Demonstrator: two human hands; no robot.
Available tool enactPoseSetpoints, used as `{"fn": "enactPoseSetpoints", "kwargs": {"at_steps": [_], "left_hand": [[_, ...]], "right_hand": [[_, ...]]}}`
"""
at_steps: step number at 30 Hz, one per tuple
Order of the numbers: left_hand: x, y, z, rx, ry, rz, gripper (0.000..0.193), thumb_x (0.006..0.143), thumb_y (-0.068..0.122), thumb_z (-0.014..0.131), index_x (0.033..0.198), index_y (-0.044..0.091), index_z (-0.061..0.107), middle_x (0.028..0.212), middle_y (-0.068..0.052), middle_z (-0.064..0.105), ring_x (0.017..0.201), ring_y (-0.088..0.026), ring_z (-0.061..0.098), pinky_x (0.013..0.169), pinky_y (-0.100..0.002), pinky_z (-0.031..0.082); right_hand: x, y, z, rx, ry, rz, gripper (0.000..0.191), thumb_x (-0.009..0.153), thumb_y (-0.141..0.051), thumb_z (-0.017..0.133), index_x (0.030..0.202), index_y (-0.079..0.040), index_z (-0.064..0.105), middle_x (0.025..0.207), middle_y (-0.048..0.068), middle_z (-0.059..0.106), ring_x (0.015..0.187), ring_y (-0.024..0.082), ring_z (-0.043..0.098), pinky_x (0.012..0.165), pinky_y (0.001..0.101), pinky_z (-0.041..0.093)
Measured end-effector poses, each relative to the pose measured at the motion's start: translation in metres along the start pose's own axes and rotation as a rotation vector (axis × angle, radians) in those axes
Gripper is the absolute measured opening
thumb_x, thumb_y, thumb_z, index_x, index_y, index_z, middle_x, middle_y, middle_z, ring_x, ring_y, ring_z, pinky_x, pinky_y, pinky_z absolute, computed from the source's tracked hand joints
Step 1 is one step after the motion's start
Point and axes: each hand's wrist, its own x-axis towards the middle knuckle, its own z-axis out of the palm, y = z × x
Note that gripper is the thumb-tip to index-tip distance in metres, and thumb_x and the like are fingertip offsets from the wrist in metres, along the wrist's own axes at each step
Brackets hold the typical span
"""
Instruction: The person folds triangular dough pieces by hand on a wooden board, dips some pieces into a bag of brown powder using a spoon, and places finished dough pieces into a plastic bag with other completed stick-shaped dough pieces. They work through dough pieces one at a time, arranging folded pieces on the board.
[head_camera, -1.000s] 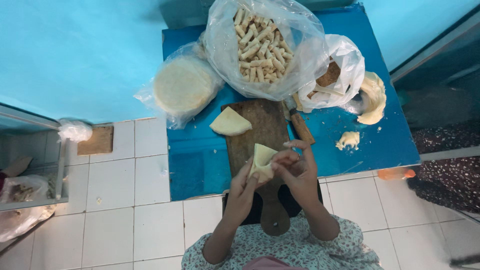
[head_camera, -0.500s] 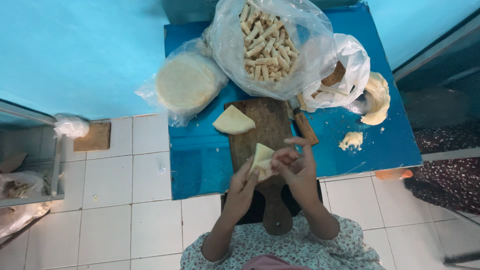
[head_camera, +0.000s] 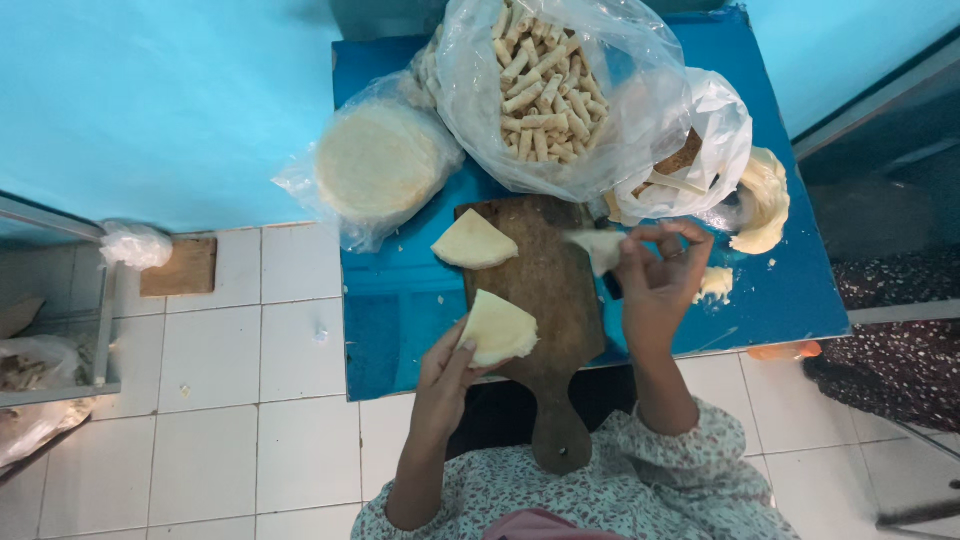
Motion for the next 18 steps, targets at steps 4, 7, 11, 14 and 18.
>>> {"fn": "enactPoseSetpoints", "kwargs": {"at_steps": [4,7,11,14,18], "left_hand": [[-0.001,0.003,-0.004,0.023,0.039,0.007,0.05,0.105,0.011,0.045,0.149,-0.012,0.041,0.138,-0.026,0.061,0.124,-0.035,0.066,0.102,-0.047,0.059],[-0.001,0.002,-0.006,0.024,0.055,0.024,0.051,0.105,0.011,0.045,0.15,-0.012,0.04,0.139,-0.026,0.06,0.125,-0.035,0.065,0.101,-0.047,0.056],[-0.003,0.001,-0.008,0.015,0.068,0.028,0.051,0.105,0.011,0.045,0.15,-0.012,0.04,0.14,-0.025,0.059,0.126,-0.035,0.065,0.102,-0.048,0.059],[-0.003,0.002,-0.006,0.019,0.064,0.022,0.051,0.105,0.012,0.045,0.15,-0.012,0.039,0.141,-0.025,0.058,0.127,-0.035,0.064,0.102,-0.047,0.059],[-0.001,0.002,0.0,0.046,0.026,0.006,0.052,0.105,0.014,0.044,0.15,-0.012,0.04,0.141,-0.026,0.059,0.127,-0.034,0.064,0.103,-0.046,0.057]], "right_hand": [[-0.005,0.002,0.019,-0.675,-0.283,-0.219,0.031,0.095,0.005,0.072,0.12,-0.007,0.058,0.112,0.013,0.068,0.097,0.022,0.074,0.086,0.0328,0.061],[-0.01,-0.003,0.027,-0.587,-0.495,0.012,0.053,0.08,-0.008,0.087,0.123,-0.001,0.057,0.113,0.013,0.07,0.102,0.027,0.073,0.087,0.0364,0.057],[0.0,-0.015,0.014,-0.762,-0.371,-0.182,0.044,0.077,-0.009,0.088,0.115,-0.009,0.064,0.121,0.011,0.071,0.11,0.029,0.071,0.112,0.0461,0.051],[0.006,-0.016,0.008,-0.781,-0.433,-0.151,0.047,0.078,-0.008,0.085,0.121,-0.008,0.064,0.128,0.014,0.069,0.124,0.034,0.066,0.11,0.0427,0.05],[0.007,-0.005,0.013,-0.843,-0.524,-0.234,0.051,0.074,-0.002,0.079,0.122,-0.004,0.062,0.11,0.01,0.072,0.112,0.035,0.065,0.114,0.0505,0.042]]}}
